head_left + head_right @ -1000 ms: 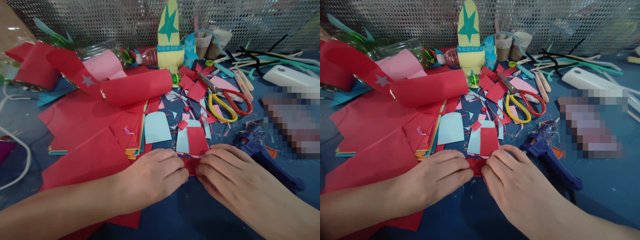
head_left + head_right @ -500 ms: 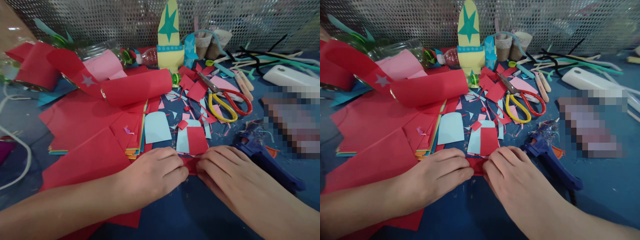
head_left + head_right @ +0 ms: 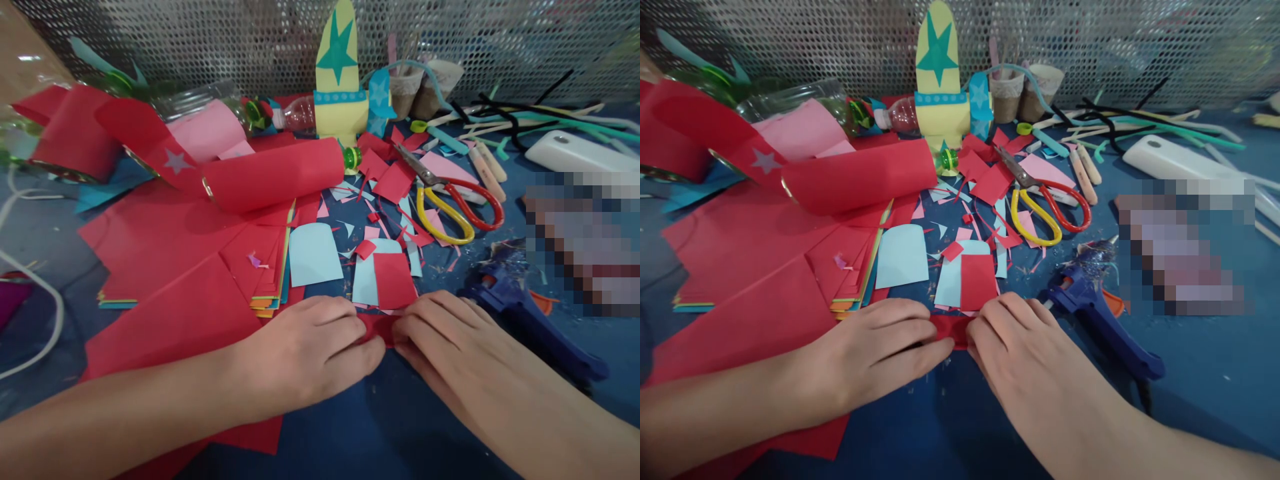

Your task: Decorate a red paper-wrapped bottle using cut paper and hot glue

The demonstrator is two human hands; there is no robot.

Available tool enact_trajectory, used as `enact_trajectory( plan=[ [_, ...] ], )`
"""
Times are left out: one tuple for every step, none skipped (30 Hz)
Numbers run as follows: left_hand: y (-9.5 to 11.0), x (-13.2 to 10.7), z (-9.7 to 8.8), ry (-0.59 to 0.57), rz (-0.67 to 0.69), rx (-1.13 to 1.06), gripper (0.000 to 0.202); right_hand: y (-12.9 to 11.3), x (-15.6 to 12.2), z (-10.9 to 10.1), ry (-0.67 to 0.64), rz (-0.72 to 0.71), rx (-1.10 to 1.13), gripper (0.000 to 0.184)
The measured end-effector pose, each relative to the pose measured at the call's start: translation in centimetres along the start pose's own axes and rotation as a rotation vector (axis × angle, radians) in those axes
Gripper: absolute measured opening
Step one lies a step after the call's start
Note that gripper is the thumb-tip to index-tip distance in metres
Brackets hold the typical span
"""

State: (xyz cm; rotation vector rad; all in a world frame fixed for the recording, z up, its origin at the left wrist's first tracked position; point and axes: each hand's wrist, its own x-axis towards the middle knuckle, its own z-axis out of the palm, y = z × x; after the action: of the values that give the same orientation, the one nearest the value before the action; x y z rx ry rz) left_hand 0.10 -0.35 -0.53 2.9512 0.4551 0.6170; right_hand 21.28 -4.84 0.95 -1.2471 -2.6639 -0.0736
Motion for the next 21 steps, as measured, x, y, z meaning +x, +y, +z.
enact_trajectory(
  plan=[
    [-0.02, -0.10, 0.04, 0.004, 0.007, 0.012, 0.016, 0.09, 0.01, 0.03, -0.007, 0.012, 0.035, 0.041],
    [-0.04, -0.16, 0.05, -0.002, 0.007, 0.017, 0.016, 0.18, 0.03, 0.07, -0.013, 0.029, 0.071, 0.039],
    [-0.05, -0.18, 0.03, -0.009, 0.005, 0.014, 0.017, 0.25, 0.06, 0.10, -0.022, 0.046, 0.107, 0.036],
    [-0.06, -0.16, -0.01, -0.015, 0.001, 0.005, 0.017, 0.30, 0.08, 0.12, -0.028, 0.059, 0.136, 0.034],
    [-0.07, -0.10, -0.06, -0.021, -0.003, -0.009, 0.018, 0.33, 0.10, 0.13, -0.036, 0.065, 0.157, 0.032],
    [-0.07, -0.01, -0.13, -0.024, -0.008, -0.028, 0.019, 0.34, 0.13, 0.13, -0.039, 0.063, 0.170, 0.032],
    [-0.08, 0.09, -0.21, -0.029, -0.015, -0.053, 0.019, 0.34, 0.14, 0.11, -0.040, 0.060, 0.182, 0.032],
    [-0.08, 0.21, -0.29, -0.035, -0.025, -0.084, 0.020, 0.34, 0.16, 0.08, -0.038, 0.059, 0.192, 0.033],
    [-0.09, 0.32, -0.37, -0.041, -0.043, -0.123, 0.020, 0.35, 0.18, 0.04, -0.039, 0.060, 0.204, 0.032],
    [-0.09, 0.41, -0.46, -0.044, -0.069, -0.165, 0.020, 0.37, 0.19, 0.00, -0.040, 0.064, 0.215, 0.031],
    [-0.09, 0.49, -0.53, -0.044, -0.098, -0.208, 0.019, 0.41, 0.21, -0.04, -0.046, 0.067, 0.225, 0.030],
    [-0.09, 0.54, -0.60, -0.043, -0.127, -0.247, 0.019, 0.45, 0.22, -0.07, -0.051, 0.067, 0.231, 0.029],
    [-0.10, 0.58, -0.65, -0.044, -0.147, -0.280, 0.020, 0.49, 0.22, -0.09, -0.055, 0.065, 0.233, 0.027],
    [-0.11, 0.60, -0.70, -0.045, -0.157, -0.303, 0.020, 0.53, 0.22, -0.09, -0.056, 0.062, 0.232, 0.027],
    [-0.12, 0.61, -0.73, -0.047, -0.152, -0.316, 0.020, 0.56, 0.21, -0.08, -0.055, 0.060, 0.231, 0.027],
    [-0.13, 0.62, -0.75, -0.049, -0.139, -0.322, 0.021, 0.57, 0.19, -0.06, -0.051, 0.060, 0.232, 0.027],
    [-0.14, 0.63, -0.77, -0.053, -0.129, -0.326, 0.020, 0.56, 0.18, -0.03, -0.048, 0.059, 0.235, 0.028],
    [-0.15, 0.65, -0.79, -0.052, -0.129, -0.328, 0.020, 0.54, 0.18, 0.01, -0.046, 0.061, 0.242, 0.029],
    [-0.15, 0.68, -0.80, -0.052, -0.134, -0.329, 0.021, 0.52, 0.18, 0.04, -0.046, 0.062, 0.249, 0.029],
    [-0.14, 0.72, -0.81, -0.051, -0.144, -0.326, 0.021, 0.49, 0.20, 0.06, -0.042, 0.061, 0.254, 0.030],
    [-0.12, 0.75, -0.81, -0.051, -0.151, -0.319, 0.022, 0.46, 0.23, 0.08, -0.032, 0.061, 0.256, 0.031]
  ],
)
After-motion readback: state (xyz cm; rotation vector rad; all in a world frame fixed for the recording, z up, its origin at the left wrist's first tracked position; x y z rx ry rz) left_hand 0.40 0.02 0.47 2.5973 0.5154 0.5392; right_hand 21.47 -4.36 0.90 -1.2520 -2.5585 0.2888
